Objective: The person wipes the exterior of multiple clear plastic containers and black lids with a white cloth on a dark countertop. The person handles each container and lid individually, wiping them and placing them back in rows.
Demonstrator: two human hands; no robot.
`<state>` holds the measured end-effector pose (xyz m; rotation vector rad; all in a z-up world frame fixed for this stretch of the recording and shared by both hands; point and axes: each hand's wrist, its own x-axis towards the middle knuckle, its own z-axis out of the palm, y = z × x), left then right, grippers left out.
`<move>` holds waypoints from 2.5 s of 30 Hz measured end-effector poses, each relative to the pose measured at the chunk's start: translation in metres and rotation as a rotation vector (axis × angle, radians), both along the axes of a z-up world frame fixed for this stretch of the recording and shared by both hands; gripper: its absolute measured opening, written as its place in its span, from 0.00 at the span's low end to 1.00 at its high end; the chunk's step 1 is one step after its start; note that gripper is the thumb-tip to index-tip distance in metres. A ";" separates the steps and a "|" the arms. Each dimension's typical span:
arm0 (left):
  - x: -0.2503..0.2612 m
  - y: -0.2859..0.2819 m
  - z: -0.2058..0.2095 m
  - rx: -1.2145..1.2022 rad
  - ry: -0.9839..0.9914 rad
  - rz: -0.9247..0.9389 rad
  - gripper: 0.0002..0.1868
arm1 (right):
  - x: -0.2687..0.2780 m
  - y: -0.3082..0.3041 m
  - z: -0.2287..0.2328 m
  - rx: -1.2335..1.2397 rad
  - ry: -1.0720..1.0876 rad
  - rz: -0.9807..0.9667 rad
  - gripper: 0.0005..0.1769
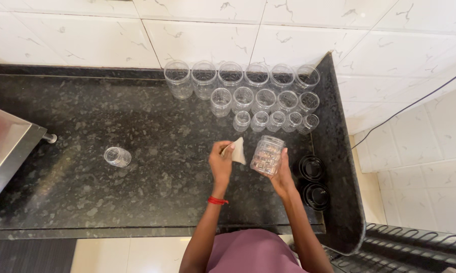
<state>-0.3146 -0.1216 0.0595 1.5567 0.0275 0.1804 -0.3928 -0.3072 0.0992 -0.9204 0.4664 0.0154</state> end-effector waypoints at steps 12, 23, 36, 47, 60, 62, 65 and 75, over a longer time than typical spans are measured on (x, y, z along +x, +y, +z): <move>-0.060 -0.034 0.033 0.177 -0.149 -0.390 0.12 | 0.019 0.016 -0.016 -0.179 -0.069 -0.035 0.35; -0.059 -0.046 0.059 0.466 -0.327 -0.420 0.31 | 0.020 0.014 -0.021 -0.173 -0.133 -0.140 0.32; -0.053 -0.048 0.070 0.753 -0.465 -0.365 0.30 | 0.023 0.022 -0.012 -0.156 0.032 -0.188 0.39; -0.062 -0.047 0.074 0.759 -0.484 -0.330 0.29 | 0.016 0.016 -0.011 -0.145 -0.023 -0.035 0.29; -0.075 -0.041 0.075 0.759 -0.467 -0.299 0.31 | 0.014 0.010 -0.038 -0.123 -0.133 -0.018 0.30; -0.055 -0.038 0.079 0.456 -0.381 -0.319 0.32 | 0.014 0.018 -0.037 -0.118 -0.163 -0.014 0.33; -0.028 -0.033 0.086 0.121 -0.020 -0.426 0.33 | 0.010 0.019 -0.029 -0.167 -0.292 0.070 0.37; -0.023 -0.036 0.075 0.266 -0.185 -0.362 0.35 | 0.009 0.025 0.022 -0.324 -0.108 0.040 0.45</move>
